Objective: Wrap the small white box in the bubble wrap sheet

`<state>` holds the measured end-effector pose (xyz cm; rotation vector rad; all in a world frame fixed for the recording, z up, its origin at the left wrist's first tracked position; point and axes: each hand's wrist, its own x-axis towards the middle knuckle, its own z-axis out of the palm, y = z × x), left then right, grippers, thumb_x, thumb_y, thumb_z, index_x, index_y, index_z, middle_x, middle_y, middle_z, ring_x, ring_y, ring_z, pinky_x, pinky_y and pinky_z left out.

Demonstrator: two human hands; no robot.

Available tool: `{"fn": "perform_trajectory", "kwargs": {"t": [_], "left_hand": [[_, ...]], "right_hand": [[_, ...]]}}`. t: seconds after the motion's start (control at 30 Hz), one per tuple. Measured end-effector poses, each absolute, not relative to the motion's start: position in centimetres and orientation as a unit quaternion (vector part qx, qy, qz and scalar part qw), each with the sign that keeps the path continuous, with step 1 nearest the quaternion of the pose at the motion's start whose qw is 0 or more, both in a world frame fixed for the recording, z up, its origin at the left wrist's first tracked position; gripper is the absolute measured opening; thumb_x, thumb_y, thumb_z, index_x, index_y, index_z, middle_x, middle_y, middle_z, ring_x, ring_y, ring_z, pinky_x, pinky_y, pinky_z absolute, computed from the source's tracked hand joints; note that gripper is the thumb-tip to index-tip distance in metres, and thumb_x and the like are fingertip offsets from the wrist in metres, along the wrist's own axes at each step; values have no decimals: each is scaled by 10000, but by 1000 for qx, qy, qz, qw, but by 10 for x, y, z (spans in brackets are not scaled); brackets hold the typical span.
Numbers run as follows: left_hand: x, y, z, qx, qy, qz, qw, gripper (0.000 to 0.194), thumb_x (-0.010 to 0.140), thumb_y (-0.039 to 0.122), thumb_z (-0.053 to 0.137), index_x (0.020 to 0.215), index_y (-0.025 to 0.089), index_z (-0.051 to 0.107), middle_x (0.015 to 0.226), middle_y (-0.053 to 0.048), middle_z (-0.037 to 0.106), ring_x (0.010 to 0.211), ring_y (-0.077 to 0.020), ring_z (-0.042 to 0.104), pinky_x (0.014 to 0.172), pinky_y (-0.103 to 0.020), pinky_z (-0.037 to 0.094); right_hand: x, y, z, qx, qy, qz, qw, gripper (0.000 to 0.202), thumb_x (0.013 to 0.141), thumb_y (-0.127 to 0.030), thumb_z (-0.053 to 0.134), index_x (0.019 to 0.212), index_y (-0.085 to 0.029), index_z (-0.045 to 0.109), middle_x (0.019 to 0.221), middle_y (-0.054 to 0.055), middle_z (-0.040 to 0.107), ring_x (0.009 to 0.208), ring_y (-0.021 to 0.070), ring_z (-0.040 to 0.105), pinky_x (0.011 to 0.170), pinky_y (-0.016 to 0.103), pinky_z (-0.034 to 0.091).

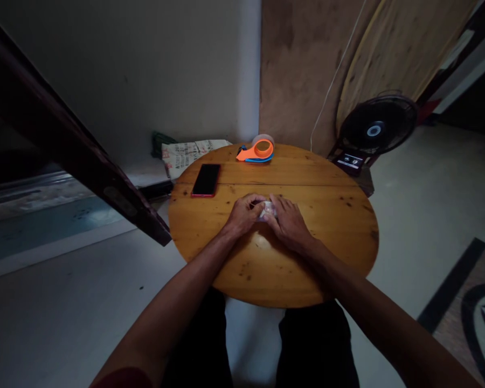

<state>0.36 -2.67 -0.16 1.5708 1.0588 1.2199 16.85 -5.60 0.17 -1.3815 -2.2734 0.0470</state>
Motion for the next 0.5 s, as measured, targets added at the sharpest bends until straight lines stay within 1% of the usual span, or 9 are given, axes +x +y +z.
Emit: {"fn": "perform_trajectory", "kwargs": {"t": [0.13,0.23,0.33,0.5], "left_hand": [[4,-26,-1,629,437,487,419,160,781,220,597,880,147,700,850,-41,684,830,-163,612,774,-273,501],[4,-25,-2,631,436,493,410,162,790,227,595,881,144,701,853,-46,685,847,-167,615,786,-276,502],[5,-24,-3,632,439,495,404,182,807,244,582,894,135,698,855,-52,685,844,-168,618,774,-275,504],[5,-25,-3,624,447,495,406,184,803,238,577,904,136,693,867,-49,691,831,-159,628,749,-257,511]], "right_hand": [[169,-57,-3,-490,-843,-30,222,601,964,-430,391,1465,-100,358,1457,218,441,1293,372,415,1009,526,345],[168,-56,-5,-489,-844,-72,211,550,974,-390,390,1437,-94,407,1489,227,402,1334,373,375,1005,525,335],[168,-55,-5,-479,-842,-122,215,462,982,-361,396,1370,-133,502,1482,206,426,1328,349,390,1000,509,331],[169,-56,-2,-449,-835,-192,256,324,965,-345,474,1201,-201,642,1396,138,546,1232,286,478,961,440,351]]}}
